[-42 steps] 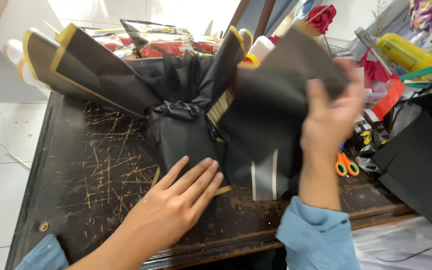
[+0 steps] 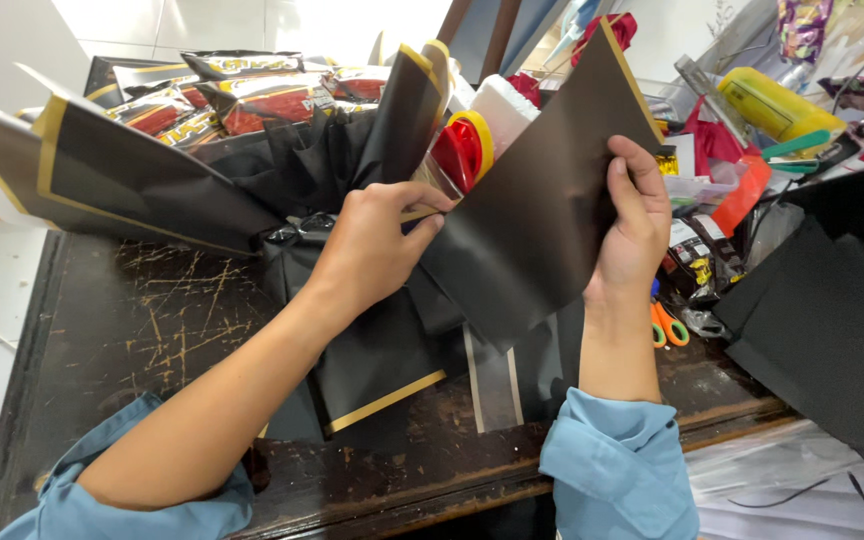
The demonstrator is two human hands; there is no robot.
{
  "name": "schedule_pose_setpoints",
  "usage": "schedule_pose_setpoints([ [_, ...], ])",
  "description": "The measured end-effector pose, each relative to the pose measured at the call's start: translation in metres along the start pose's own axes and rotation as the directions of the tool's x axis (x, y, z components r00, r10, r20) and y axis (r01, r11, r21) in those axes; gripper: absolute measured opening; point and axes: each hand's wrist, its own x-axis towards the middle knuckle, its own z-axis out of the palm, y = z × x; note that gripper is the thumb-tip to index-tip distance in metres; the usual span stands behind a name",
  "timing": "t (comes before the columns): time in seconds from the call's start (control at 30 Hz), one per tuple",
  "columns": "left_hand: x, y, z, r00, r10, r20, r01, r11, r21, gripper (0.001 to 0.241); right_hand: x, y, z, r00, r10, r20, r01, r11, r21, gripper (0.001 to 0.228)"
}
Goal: The person constructs a snack bouquet by selecting materials from a cluttered workstation, cutting black wrapping paper with shears, and taping the paper around a base of snack bags to form a bouquet structure.
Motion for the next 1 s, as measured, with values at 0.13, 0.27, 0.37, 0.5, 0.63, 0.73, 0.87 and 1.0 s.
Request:
schedule_pose_setpoints([
  [0.13,0.003,0.0,0.001,0.999,0.028,-0.035,-0.027,1.0,0.014,0.02,-0.006,-0.016,0.008,0.994,-0.093,-0.055,0.085,0.988,-0.13,0.028],
  [0.27,0.003,0.006,-0.005,0.996,0.053,-0.07,-0.056,0.997,-0.049,0.021,-0.001,-0.023,-0.004,0.968,-0.23,-0.101,0.214,0.965,-0.155,0.031],
  [0.37,0.002,0.013,-0.01,0.993,0.086,-0.079,-0.096,0.987,-0.131,0.017,0.004,-0.018,-0.007,0.968,-0.237,-0.083,0.229,0.968,-0.099,0.036],
  [0.5,0.004,0.019,-0.022,0.943,0.2,-0.266,-0.25,0.953,-0.173,0.017,-0.006,-0.027,0.01,0.969,-0.249,-0.009,0.247,0.966,-0.08,0.036],
  [0.63,0.011,0.017,-0.045,0.915,0.211,-0.344,-0.265,0.957,-0.119,0.018,0.005,-0.037,-0.01,0.832,-0.554,-0.016,0.529,0.803,-0.275,0.031],
  [0.73,0.006,0.029,-0.06,0.887,0.245,-0.391,-0.25,0.967,0.04,0.019,0.001,-0.05,-0.009,0.723,-0.688,-0.063,0.546,0.625,-0.558,0.025],
  [0.87,0.005,0.038,-0.07,0.826,0.393,-0.405,-0.382,0.917,0.112,0.022,-0.006,-0.062,0.002,0.705,-0.709,-0.033,0.481,0.511,-0.712,0.024],
  [1.0,0.004,0.041,-0.085,0.837,0.421,-0.35,-0.393,0.907,0.15,0.029,-0.005,-0.062,0.002,0.699,-0.714,0.043,0.514,0.46,-0.724,0.023],
])
